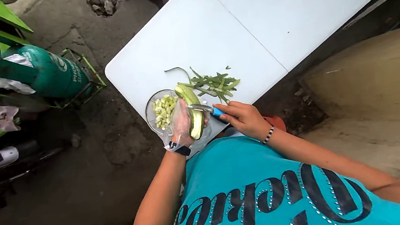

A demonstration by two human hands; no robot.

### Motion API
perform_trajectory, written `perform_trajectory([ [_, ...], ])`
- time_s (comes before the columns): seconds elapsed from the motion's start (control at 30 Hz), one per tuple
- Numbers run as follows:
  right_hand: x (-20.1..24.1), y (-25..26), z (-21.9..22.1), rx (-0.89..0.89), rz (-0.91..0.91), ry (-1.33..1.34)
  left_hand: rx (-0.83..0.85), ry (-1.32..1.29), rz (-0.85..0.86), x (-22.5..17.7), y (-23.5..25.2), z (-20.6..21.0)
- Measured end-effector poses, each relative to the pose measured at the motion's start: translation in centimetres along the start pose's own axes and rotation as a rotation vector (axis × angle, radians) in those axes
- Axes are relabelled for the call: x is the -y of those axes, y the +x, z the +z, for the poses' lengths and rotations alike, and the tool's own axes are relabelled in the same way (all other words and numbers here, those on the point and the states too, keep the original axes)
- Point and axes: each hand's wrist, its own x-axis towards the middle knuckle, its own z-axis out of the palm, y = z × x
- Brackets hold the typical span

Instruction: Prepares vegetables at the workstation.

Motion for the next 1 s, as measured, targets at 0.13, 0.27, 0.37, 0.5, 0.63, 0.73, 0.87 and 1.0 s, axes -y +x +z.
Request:
perform_trajectory([
  [0.13,0.2,-0.1,0.2,-0.02,0.001,-0.034,0.01,-0.026,-0.054,0.1,0.2,-0.3],
  [0.27,0.4,-0.1,0.9,-0.073,-0.01,-0.042,0.018,-0.018,-0.071,0.0,0.1,-0.3],
  [0.37,0.4,-0.2,1.3,-0.101,-0.002,-0.057,0.031,-0.01,-0.102,-0.1,0.1,-0.3],
  [0.5,0.1,-0.1,1.6,-0.121,0.001,-0.059,0.058,-0.018,-0.144,0.3,0.4,-0.4],
  [0.63,-0.2,-0.1,1.9,-0.128,-0.001,-0.064,0.067,-0.014,-0.172,0.5,0.6,-0.6],
  [0.73,-0.2,0.0,1.9,-0.128,0.018,-0.071,0.098,-0.028,-0.179,0.6,0.7,-0.8],
  [0.87,-0.5,0.3,1.7,-0.137,0.039,-0.083,0.135,-0.015,-0.205,0.8,0.6,-0.6],
  [1.0,-1.5,0.5,1.5,-0.108,0.044,-0.061,0.104,0.022,-0.203,0.9,0.4,-0.4],
])
